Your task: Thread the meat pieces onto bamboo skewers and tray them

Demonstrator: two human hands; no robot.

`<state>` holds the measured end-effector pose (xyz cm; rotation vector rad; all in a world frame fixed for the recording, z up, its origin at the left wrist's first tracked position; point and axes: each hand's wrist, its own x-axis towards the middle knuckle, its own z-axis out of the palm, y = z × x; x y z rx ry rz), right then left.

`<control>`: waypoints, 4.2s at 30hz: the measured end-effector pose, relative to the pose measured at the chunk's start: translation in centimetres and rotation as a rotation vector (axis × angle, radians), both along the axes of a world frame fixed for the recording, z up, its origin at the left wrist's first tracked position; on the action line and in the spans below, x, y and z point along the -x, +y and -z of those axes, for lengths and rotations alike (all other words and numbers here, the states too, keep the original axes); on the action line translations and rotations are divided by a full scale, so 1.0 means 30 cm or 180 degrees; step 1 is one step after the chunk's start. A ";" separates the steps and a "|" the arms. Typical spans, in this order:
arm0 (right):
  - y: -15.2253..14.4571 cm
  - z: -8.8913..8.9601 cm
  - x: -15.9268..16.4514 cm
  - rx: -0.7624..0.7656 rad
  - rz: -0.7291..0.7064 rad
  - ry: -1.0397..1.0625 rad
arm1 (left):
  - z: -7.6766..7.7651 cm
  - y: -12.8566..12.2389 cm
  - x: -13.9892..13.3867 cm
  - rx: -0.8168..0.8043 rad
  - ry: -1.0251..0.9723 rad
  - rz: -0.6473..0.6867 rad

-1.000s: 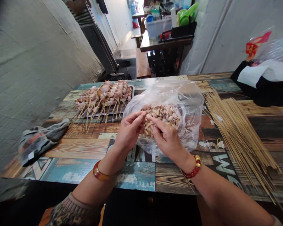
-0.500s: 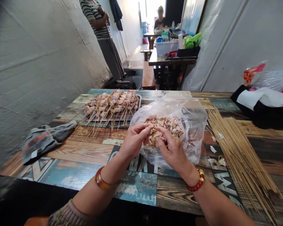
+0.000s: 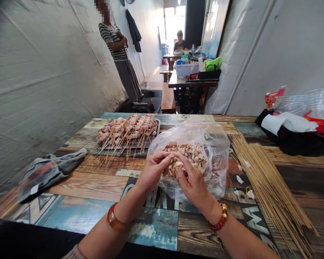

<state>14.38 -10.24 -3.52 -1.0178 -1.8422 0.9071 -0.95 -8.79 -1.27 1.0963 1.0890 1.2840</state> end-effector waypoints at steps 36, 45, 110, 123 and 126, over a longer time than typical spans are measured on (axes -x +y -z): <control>0.027 -0.001 0.006 0.1235 -0.0258 0.0783 | 0.025 0.043 0.016 0.0369 -0.1079 -0.0004; 0.023 0.019 0.005 0.1329 -0.0349 0.0131 | 0.027 0.071 0.044 0.0153 -0.1619 -0.0574; 0.003 0.085 0.073 -0.0044 0.0422 0.0109 | 0.024 -0.002 -0.042 0.0657 -0.1977 0.0223; -0.009 0.076 0.074 -0.0133 0.0162 0.0095 | 0.018 0.027 0.019 0.0465 -0.2061 0.0098; -0.006 0.071 0.074 -0.0141 0.0192 0.0062 | 0.018 0.025 0.015 0.0404 -0.2012 0.0085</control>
